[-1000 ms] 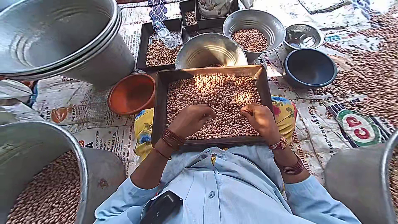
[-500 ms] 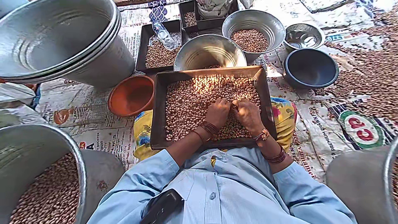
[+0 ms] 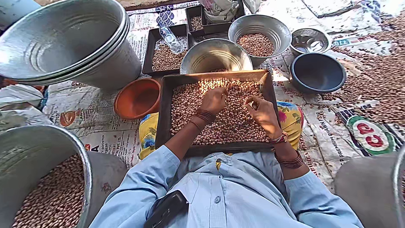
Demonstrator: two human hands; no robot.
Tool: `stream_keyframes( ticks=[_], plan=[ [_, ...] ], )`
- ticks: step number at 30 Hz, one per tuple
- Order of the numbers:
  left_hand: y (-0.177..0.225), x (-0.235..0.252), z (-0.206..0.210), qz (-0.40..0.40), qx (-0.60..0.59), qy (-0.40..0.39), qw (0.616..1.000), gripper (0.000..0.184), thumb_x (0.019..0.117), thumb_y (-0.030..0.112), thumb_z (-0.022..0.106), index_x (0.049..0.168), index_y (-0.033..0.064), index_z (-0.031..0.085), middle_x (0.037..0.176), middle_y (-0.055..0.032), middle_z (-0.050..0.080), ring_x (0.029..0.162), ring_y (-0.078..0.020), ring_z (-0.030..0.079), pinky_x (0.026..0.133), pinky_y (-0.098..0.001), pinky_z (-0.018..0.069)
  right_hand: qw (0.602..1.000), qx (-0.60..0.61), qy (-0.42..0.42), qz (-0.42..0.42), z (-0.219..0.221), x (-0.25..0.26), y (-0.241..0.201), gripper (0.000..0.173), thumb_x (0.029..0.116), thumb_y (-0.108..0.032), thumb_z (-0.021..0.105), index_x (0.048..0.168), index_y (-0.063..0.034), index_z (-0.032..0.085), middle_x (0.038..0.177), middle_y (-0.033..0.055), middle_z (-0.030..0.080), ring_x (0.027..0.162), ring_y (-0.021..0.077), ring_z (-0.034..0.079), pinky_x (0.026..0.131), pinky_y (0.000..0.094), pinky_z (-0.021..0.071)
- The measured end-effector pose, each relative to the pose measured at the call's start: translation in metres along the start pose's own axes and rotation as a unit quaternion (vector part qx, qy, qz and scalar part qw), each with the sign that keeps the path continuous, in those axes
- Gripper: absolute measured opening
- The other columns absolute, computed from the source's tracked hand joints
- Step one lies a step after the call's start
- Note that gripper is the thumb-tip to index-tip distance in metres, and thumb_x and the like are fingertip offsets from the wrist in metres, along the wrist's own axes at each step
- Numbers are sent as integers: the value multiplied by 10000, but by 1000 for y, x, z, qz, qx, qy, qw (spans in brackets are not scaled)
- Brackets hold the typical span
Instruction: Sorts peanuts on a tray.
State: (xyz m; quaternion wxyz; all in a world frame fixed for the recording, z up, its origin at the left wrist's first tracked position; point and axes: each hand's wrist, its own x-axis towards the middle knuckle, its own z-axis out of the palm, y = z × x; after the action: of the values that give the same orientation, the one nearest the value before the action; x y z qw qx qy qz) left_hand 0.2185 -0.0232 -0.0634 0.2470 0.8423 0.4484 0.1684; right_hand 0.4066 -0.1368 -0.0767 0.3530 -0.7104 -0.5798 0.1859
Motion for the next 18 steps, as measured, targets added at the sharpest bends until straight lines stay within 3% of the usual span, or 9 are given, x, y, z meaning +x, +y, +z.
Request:
stream_keyframes(
  ticks=[2, 4, 6, 10, 12, 13, 16, 18],
  plan=[
    [2, 7, 7, 19, 64, -20, 998, 232, 1032, 135, 576, 1197, 49, 714, 1126, -207, 711, 1055, -400, 691, 890, -589, 545, 997, -69, -16, -34, 8, 4, -7, 93, 926, -94, 717, 1012, -73, 745, 843, 149, 704, 768, 326, 684, 680, 538, 540],
    [5, 9, 13, 36, 101, -19, 994, 224, 1022, 111, 578, 1187, 30, 706, 1138, -211, 703, 1044, -408, 697, 859, -582, 557, 990, -119, -20, -69, 18, 4, -9, 124, 901, -79, 721, 1014, -33, 744, 917, 188, 708, 875, 383, 704, 731, 567, 554],
    [9, 6, 14, 38, 116, -20, 992, 224, 1000, 76, 590, 1180, 13, 707, 1130, -222, 696, 1003, -412, 701, 822, -571, 563, 986, -149, -49, -48, 23, 3, -14, 166, 910, -87, 719, 1044, 8, 740, 963, 224, 696, 913, 410, 694, 748, 576, 543],
    [2, 3, 6, 14, 53, -27, 998, 203, 983, 107, 640, 1156, 27, 708, 1072, -213, 704, 980, -402, 698, 824, -582, 561, 983, -165, -73, -33, 28, 2, -15, 162, 922, -106, 717, 1045, -2, 738, 951, 215, 692, 889, 396, 698, 736, 564, 551],
    [-10, 1, -4, -11, -77, 14, 997, 161, 1001, 162, 660, 1102, 42, 696, 818, -157, 674, 703, -306, 649, 649, -488, 536, 984, -159, -77, -34, 29, 1, -11, 170, 928, -134, 718, 1040, -8, 730, 938, 214, 695, 881, 403, 699, 729, 575, 547],
    [-17, 5, -10, -30, -132, 23, 991, 178, 1014, 185, 639, 1119, 46, 672, 778, -133, 663, 641, -257, 619, 609, -448, 516, 984, -154, -85, -29, 30, 2, -8, 182, 928, -154, 719, 1049, -18, 730, 942, 211, 702, 895, 402, 700, 739, 584, 542],
    [-17, 15, -21, -85, -141, 10, 986, 212, 981, 118, 542, 1154, 64, 653, 825, -116, 657, 699, -246, 613, 677, -472, 497, 986, -112, -119, -16, 29, 7, 2, 199, 915, -194, 727, 1047, -44, 723, 939, 186, 705, 907, 374, 692, 761, 586, 528],
    [-8, 5, -16, -40, -90, -7, 995, 192, 1000, 101, 565, 1152, 71, 680, 823, -164, 685, 683, -310, 661, 629, -513, 546, 991, -39, -129, -14, 22, 11, 5, 169, 900, -178, 756, 1016, -57, 730, 829, 144, 672, 760, 305, 644, 687, 530, 519]
  ],
)
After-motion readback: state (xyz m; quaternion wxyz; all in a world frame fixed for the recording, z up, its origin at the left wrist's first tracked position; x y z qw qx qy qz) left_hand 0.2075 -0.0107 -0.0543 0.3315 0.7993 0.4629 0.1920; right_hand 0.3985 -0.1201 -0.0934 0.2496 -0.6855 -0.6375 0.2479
